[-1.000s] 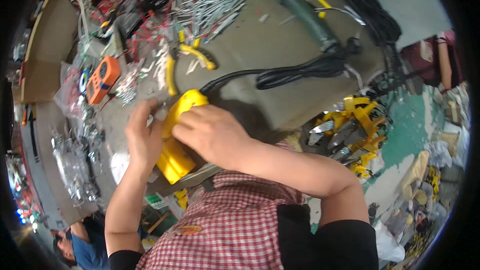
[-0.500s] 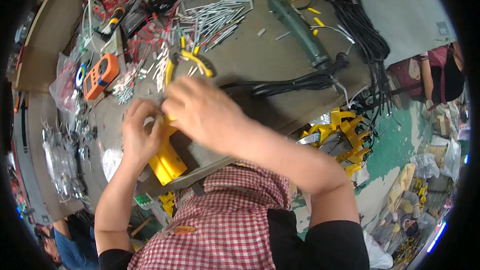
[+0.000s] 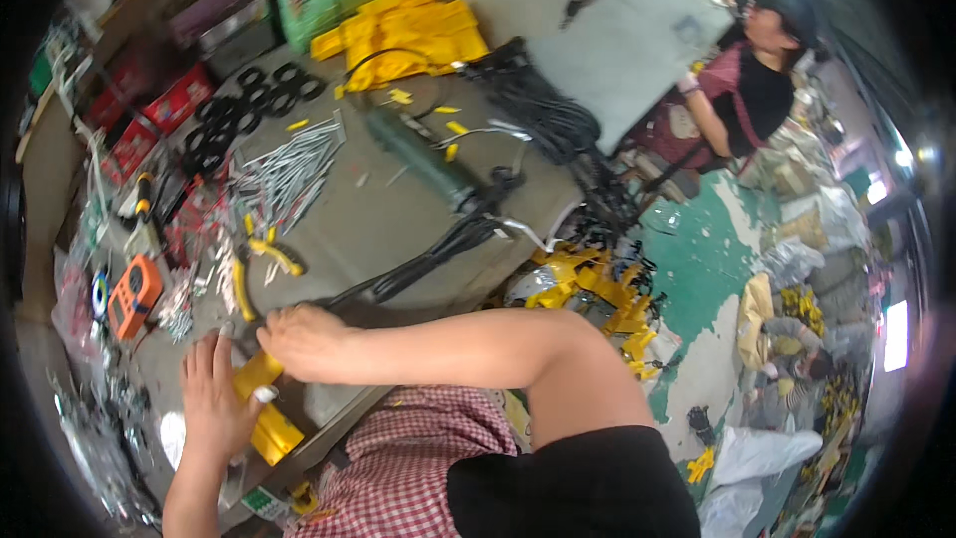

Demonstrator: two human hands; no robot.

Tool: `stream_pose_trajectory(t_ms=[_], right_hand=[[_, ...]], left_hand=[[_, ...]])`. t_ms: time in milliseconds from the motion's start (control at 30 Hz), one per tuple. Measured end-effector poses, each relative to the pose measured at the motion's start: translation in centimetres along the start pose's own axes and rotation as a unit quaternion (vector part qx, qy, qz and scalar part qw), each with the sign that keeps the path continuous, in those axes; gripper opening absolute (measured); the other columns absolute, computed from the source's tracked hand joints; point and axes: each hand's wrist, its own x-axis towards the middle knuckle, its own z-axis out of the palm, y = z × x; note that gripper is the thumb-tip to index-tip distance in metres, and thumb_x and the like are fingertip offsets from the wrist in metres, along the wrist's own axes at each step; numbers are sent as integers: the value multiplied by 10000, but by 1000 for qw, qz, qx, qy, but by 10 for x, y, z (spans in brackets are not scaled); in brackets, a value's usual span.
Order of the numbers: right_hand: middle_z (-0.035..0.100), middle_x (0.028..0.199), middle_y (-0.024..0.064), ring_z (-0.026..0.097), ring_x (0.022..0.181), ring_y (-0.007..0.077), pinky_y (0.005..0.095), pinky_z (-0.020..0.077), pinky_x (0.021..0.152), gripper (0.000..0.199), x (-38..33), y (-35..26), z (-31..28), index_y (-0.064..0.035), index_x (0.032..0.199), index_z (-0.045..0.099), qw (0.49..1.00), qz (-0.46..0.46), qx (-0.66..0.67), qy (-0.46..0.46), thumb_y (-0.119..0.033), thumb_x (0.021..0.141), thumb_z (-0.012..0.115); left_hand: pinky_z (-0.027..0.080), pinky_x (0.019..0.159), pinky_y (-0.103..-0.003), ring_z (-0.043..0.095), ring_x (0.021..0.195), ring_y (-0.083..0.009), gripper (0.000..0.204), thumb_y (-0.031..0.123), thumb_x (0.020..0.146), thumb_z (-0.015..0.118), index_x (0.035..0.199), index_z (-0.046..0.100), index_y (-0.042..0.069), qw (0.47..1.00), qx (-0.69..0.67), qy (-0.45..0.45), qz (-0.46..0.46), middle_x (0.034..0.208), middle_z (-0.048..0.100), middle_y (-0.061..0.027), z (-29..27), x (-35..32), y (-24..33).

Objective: Assembling and wiring components into a yellow handheld electronic device casing.

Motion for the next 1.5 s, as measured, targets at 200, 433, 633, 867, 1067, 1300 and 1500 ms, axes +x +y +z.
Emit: stream_pose_trajectory(t_ms=[200, 433, 633, 867, 1067, 1300, 1500], right_hand=[[624, 834, 177, 619, 773, 338, 406, 498, 685, 349, 13, -2, 26, 32, 837, 612, 991, -75, 107, 26, -256, 663, 701], [536, 946, 205, 485, 867, 313, 404, 448, 732, 293, -45, 151, -69, 26, 949, 620, 840, 370, -258, 301, -141, 709, 619], [612, 1068, 205, 612, 1009, 312, 389, 499, 843, 615, -44, 186, -72, 39, 1200, 491, 916, 385, -22, 108, -202, 685, 724], [581, 1097, 241, 590, 1011, 362, 412, 470, 885, 801, -64, 180, -95, 36, 1326, 295, 820, 284, 119, 482, -142, 677, 729], [628, 864, 190, 647, 727, 232, 328, 522, 666, 918, -64, 118, -162, 85, 1384, 130, 676, 89, 561, 470, -47, 668, 690], [536, 1136, 152, 500, 1107, 243, 352, 365, 986, 678, -25, 49, -89, 22, 1224, 461, 762, 80, 405, 500, -159, 661, 793], [602, 761, 23, 591, 662, 89, 249, 483, 621, 483, -43, 32, -101, 45, 1229, 443, 678, 50, 565, 468, 7, 794, 650]], left_hand=[[427, 890, -464, 506, 1078, -425, 867, 139, 680, 701, 1404, 250, -19, 988, -135, -72, -23, 1249, 462, -253, 18, -3, 11], [455, 885, -448, 516, 1113, -423, 564, 238, 893, 561, 1407, 357, 129, 990, -83, -114, 15, 1289, 494, -238, 13, 8, 19], [431, 932, -438, 486, 1166, -420, 526, 307, 912, 547, 1372, 416, 90, 987, -69, -140, -39, 1296, 483, -270, -2, 17, 37], [438, 936, -424, 507, 1140, -420, 522, 282, 861, 626, 1324, 490, 86, 983, -107, -147, -40, 1276, 502, -268, 2, 31, 52], [440, 862, -454, 552, 982, -427, 508, 79, 801, 576, 1292, 473, 5, 990, -61, -35, 121, 1073, 562, -247, 28, 46, 40], [495, 826, -435, 593, 937, -412, 499, 236, 713, 746, 1125, 600, -5, 991, -90, -34, 96, 1085, 587, -248, 36, 53, 27], [502, 725, -411, 601, 845, -335, 482, 229, 717, 712, 1155, 593, 66, 981, -157, -30, 106, 952, 564, -132, 26, 59, 44]])
